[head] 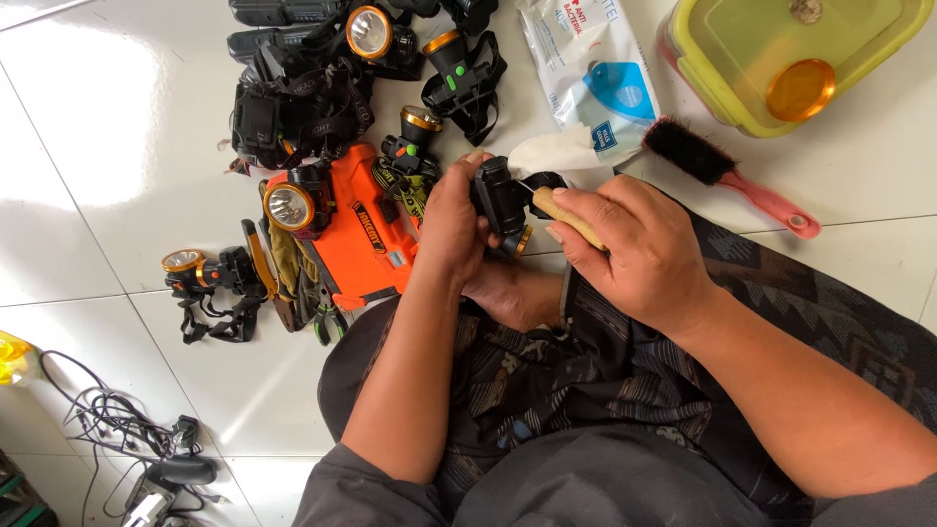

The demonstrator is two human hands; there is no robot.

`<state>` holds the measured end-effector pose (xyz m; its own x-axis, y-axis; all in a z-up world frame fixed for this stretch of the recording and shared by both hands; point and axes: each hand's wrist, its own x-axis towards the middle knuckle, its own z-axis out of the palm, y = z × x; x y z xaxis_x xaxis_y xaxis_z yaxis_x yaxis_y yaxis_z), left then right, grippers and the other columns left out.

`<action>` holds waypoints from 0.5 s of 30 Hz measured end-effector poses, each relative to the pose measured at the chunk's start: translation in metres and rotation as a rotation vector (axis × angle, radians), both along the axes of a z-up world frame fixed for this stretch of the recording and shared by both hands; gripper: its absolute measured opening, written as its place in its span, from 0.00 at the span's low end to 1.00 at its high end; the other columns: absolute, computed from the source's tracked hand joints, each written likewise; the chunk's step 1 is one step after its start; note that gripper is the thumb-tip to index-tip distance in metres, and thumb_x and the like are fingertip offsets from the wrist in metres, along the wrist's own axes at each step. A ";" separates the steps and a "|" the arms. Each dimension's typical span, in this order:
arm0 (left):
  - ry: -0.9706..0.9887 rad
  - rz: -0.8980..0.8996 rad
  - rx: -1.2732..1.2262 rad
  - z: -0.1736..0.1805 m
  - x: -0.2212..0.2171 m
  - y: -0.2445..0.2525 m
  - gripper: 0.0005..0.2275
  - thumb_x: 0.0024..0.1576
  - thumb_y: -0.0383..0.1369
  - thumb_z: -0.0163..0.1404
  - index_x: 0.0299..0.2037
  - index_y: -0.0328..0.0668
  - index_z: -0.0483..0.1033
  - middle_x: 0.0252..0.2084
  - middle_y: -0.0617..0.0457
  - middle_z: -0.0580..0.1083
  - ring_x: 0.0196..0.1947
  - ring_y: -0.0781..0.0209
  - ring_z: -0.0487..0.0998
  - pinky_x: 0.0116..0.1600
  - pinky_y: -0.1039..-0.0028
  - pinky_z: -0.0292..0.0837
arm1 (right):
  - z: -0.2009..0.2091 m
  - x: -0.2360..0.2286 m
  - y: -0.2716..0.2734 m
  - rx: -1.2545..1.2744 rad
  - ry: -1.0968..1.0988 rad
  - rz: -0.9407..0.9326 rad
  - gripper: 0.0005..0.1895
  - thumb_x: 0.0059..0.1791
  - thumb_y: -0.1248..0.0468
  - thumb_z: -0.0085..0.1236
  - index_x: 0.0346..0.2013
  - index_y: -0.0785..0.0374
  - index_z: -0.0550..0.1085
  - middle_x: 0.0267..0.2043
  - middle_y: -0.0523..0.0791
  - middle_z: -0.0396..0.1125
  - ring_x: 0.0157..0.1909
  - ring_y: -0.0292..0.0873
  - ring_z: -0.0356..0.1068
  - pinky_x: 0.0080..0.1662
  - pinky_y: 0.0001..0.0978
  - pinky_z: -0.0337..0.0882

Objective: Cleaning a headlamp using wet wipes, a brush, and a small wooden tool to remove dirt from crevices.

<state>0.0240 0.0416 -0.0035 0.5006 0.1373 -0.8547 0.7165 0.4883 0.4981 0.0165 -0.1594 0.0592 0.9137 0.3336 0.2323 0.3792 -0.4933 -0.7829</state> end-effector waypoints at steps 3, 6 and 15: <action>0.012 -0.001 0.011 0.005 0.003 -0.002 0.13 0.56 0.39 0.53 0.41 0.35 0.76 0.22 0.42 0.67 0.11 0.63 0.63 0.09 0.65 0.69 | 0.000 0.000 0.001 0.011 -0.030 -0.001 0.12 0.54 0.66 0.60 0.50 0.69 0.78 0.30 0.48 0.61 0.26 0.51 0.65 0.31 0.41 0.68; 0.005 0.011 0.002 -0.002 0.002 0.003 0.13 0.57 0.39 0.53 0.42 0.36 0.76 0.22 0.43 0.67 0.12 0.63 0.63 0.09 0.65 0.69 | 0.003 -0.001 0.001 0.042 -0.028 -0.006 0.12 0.54 0.66 0.60 0.50 0.69 0.78 0.29 0.47 0.61 0.25 0.49 0.64 0.31 0.39 0.68; 0.000 0.018 0.002 0.010 0.002 -0.004 0.13 0.57 0.38 0.53 0.41 0.33 0.76 0.22 0.42 0.66 0.12 0.63 0.64 0.09 0.66 0.71 | 0.000 -0.002 0.003 0.006 -0.038 -0.018 0.12 0.54 0.65 0.61 0.50 0.69 0.79 0.29 0.48 0.60 0.25 0.51 0.64 0.31 0.41 0.68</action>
